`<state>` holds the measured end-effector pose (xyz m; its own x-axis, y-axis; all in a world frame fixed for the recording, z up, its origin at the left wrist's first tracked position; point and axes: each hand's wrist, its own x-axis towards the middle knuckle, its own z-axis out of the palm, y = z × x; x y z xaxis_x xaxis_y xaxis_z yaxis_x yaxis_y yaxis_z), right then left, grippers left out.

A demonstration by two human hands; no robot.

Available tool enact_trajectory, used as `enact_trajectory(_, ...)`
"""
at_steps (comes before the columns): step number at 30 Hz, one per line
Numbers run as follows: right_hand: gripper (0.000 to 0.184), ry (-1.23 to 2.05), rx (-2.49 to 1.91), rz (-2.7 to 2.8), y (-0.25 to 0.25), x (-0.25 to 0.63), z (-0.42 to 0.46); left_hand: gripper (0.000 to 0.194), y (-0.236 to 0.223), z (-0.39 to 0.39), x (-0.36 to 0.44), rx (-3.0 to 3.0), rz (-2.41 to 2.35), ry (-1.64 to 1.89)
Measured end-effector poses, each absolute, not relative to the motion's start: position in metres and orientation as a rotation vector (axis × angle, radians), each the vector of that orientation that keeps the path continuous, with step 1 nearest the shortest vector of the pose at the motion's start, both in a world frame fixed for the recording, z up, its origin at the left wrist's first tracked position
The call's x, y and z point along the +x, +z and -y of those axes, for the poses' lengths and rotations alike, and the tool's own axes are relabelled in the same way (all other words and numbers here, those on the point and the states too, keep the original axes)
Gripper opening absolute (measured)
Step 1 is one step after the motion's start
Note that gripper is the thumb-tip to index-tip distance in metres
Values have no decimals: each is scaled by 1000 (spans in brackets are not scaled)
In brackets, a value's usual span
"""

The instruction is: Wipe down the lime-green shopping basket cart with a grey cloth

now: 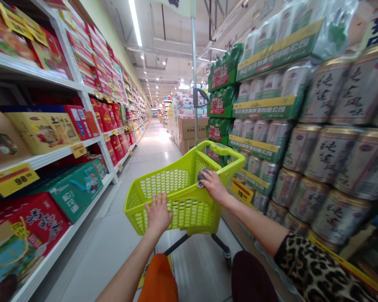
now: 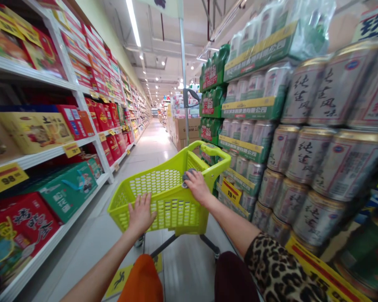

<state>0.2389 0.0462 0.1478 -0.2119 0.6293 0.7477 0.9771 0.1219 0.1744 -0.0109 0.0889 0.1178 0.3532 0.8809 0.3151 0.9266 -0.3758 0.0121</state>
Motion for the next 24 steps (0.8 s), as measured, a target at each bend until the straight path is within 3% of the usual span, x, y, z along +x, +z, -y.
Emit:
enact_trajectory(4, 26, -854, -1510, 2033, 141, 215, -56, 70, 118, -88, -14, -2450, 1602, -377)
enact_trajectory(12, 36, -903, -1726, 1725, 179, 309, -13, 73, 108, -87, -14, -2431, 1567, -427)
enact_trajectory(20, 28, -889, -1633, 1956, 144, 225, -45, 73, 105, -90, -15, -2418, 1547, -435)
enact_trajectory(24, 32, -877, -1641, 2011, 157, 245, -37, 70, 98, -91, -20, -2408, 1476, -492)
